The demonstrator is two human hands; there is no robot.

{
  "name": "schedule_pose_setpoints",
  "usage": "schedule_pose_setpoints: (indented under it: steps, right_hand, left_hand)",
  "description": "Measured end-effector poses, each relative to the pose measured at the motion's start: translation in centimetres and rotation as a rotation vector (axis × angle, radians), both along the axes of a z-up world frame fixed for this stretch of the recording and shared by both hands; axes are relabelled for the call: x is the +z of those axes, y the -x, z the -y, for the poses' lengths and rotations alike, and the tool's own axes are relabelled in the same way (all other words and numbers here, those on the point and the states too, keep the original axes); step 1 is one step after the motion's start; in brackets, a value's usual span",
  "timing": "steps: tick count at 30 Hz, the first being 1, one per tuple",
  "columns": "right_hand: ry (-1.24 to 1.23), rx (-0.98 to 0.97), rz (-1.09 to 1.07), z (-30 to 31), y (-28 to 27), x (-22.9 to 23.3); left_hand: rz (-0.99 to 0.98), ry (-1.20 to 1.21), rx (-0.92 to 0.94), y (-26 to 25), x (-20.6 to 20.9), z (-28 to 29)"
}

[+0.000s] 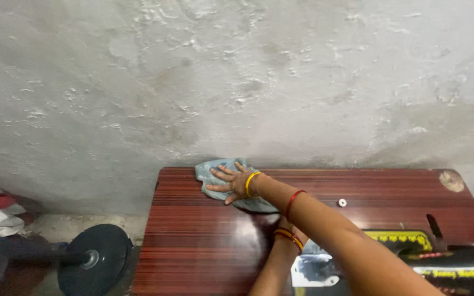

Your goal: The person wipes the wooden table and the black sewing machine with a cloth, then handles the drive belt at the base of the machine. The person cleans the table surface, the machine body, and the handwheel, then inspects the belt.

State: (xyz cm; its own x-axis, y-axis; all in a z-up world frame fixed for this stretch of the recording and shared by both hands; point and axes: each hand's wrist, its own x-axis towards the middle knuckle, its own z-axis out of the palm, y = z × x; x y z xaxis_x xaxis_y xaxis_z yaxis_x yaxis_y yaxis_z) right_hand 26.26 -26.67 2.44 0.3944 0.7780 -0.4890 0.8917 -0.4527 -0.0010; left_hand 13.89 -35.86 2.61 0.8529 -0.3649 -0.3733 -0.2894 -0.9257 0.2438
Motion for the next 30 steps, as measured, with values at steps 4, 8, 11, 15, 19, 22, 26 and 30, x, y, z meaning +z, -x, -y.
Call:
schedule_pose_setpoints:
  steps: [4, 8, 11, 15, 19, 22, 26, 30]
  right_hand:
    - [-0.067, 0.259, 0.048, 5.7, -2.5, -1.3]
    - [-0.097, 0.292, 0.004, 16.8, -4.8, -0.4]
    - [-0.032, 0.260, 0.004, 23.7, -4.3, 0.9]
    - [-0.118, 0.202, 0.004, 29.7, -3.8, 2.1]
    - [-0.184, 0.121, -0.007, 36.2, -2.7, 2.2]
    - [-0.210, 0.121, 0.091, 40.4, -1.1, 2.4]
    - [-0.334, 0.245, 0.221, 39.5, -0.8, 1.2]
    - [-0.361, 0.223, 0.165, 33.1, -0.8, -0.2]
  left_hand:
    - [0.075, -0.036, -0.230, -3.5, -0.1, 3.8]
    - [0.300, 0.097, -0.622, -4.6, -2.6, 7.4]
    - [0.522, 0.179, -0.816, -5.6, -4.1, 8.7]
    - [0.546, 0.253, -0.793, -6.3, -6.3, 5.0]
    - [0.666, 0.325, -0.634, -4.6, -7.6, 2.0]
    - [0.483, 0.145, -0.154, -3.6, -4.1, -2.8]
    - [0.403, 0.142, 0.050, -3.2, -0.4, -5.5]
    - [0.472, 0.202, 0.134, -3.7, -1.5, -5.6]
